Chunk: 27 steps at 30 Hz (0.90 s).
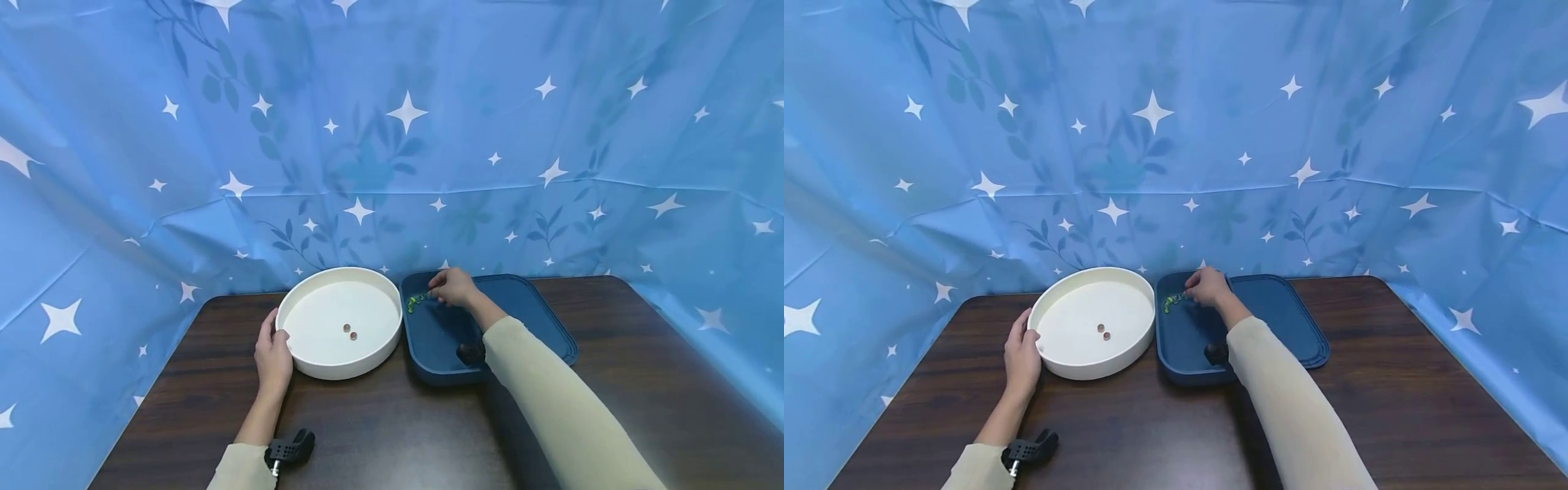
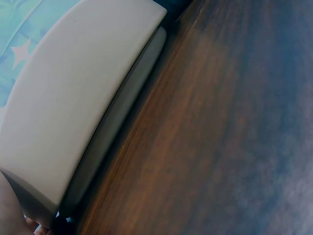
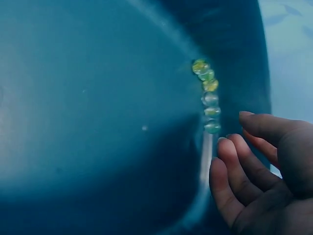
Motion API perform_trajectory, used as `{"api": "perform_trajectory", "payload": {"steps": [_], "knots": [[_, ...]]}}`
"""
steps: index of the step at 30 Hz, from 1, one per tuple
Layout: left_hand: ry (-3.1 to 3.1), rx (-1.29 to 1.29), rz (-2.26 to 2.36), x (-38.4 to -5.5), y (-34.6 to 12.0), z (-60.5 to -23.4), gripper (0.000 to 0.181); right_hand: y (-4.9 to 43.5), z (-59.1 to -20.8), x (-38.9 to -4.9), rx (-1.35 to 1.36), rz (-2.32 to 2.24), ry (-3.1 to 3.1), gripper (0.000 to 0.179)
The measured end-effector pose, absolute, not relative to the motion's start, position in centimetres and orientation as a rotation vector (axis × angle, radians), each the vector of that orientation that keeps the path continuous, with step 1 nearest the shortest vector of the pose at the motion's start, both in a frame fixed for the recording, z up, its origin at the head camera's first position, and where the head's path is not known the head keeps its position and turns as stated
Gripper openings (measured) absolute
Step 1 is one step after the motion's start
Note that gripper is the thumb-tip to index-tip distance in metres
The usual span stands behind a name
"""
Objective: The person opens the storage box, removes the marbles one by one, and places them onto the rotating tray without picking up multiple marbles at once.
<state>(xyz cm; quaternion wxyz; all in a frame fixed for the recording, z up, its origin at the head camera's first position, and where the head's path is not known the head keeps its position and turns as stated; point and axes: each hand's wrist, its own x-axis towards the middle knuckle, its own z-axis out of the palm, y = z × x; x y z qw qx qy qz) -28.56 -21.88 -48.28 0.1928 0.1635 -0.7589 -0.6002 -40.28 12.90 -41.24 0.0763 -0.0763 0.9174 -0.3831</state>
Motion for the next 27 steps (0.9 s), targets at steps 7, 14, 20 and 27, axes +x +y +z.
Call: {"api": "perform_trajectory", "payload": {"steps": [7, 14, 20, 27], "knots": [[-2.120, 0.473, -1.676, -28.7, -22.0, -48.4, 0.062, 12.9, -42.6, -41.0, -0.190, -1.174, 2.722, 0.026], [-2.127, 0.461, -1.678, -28.7, -21.9, -48.5, 0.061, 12.7, -43.4, -41.3, -0.196, -1.091, 2.778, 0.024], [-2.128, 0.454, -1.672, -28.7, -21.9, -48.6, 0.061, 12.3, -43.5, -40.9, -0.230, -1.004, 2.849, 0.026], [-2.121, 0.470, -1.682, -28.8, -22.0, -48.5, 0.061, 12.1, -43.7, -40.8, -0.236, -0.960, 2.876, 0.018]]}}
